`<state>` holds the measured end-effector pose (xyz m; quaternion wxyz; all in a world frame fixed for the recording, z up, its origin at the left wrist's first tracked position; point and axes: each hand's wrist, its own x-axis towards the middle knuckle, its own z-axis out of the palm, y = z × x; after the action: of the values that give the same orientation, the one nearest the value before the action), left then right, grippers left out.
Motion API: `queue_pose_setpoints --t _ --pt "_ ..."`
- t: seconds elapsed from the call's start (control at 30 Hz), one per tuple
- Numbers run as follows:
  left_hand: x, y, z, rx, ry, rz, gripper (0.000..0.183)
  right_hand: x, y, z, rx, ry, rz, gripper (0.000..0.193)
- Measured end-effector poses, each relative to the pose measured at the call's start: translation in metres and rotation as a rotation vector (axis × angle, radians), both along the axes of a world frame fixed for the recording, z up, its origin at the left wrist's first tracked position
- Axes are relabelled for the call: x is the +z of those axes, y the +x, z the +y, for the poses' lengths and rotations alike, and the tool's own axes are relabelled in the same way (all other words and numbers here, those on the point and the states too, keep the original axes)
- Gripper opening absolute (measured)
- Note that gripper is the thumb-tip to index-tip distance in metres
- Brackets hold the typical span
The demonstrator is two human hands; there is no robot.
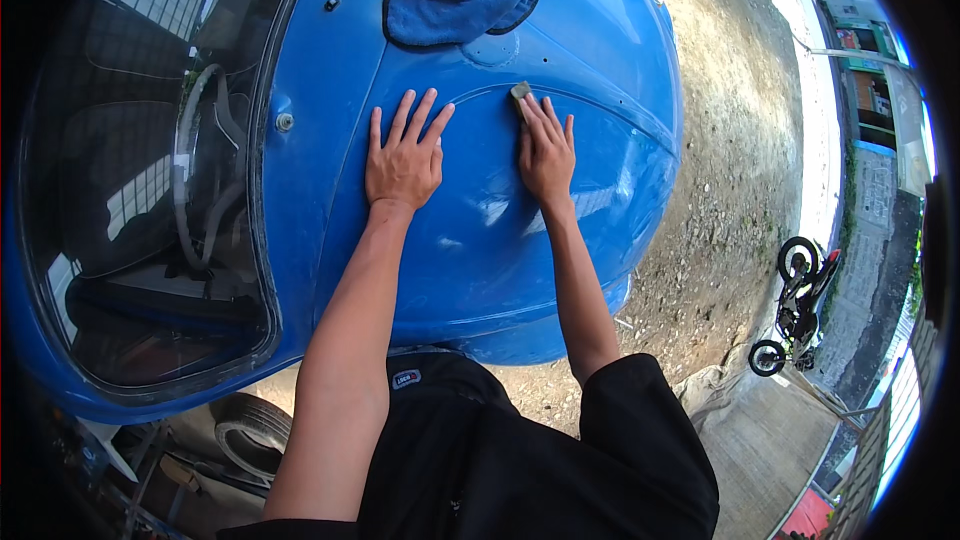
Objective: The person dips a piece of sandpaper into a bucket of water and wet-sands the hood of a car by hand.
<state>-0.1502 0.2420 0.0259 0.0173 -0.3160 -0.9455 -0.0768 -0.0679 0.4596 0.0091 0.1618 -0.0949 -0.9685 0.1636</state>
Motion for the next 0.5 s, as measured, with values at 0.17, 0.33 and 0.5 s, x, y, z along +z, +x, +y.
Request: queue_pose_setpoints --t 0.17,0.33,0.5 --pt "0.004 0.003 0.018 -0.039 0.041 -0.018 0.049 -0.019 0.007 0.05 -0.578 -0.103 0.158 0.034" --pt "0.001 0.001 -0.002 0.001 0.008 -0.013 0.049 -0.005 -0.003 -0.003 -0.018 -0.095 0.079 0.036" --pt "0.001 0.0 0.013 -0.037 0.024 -0.003 0.048 -0.016 -0.012 -0.002 -0.386 -0.205 0.209 0.04"
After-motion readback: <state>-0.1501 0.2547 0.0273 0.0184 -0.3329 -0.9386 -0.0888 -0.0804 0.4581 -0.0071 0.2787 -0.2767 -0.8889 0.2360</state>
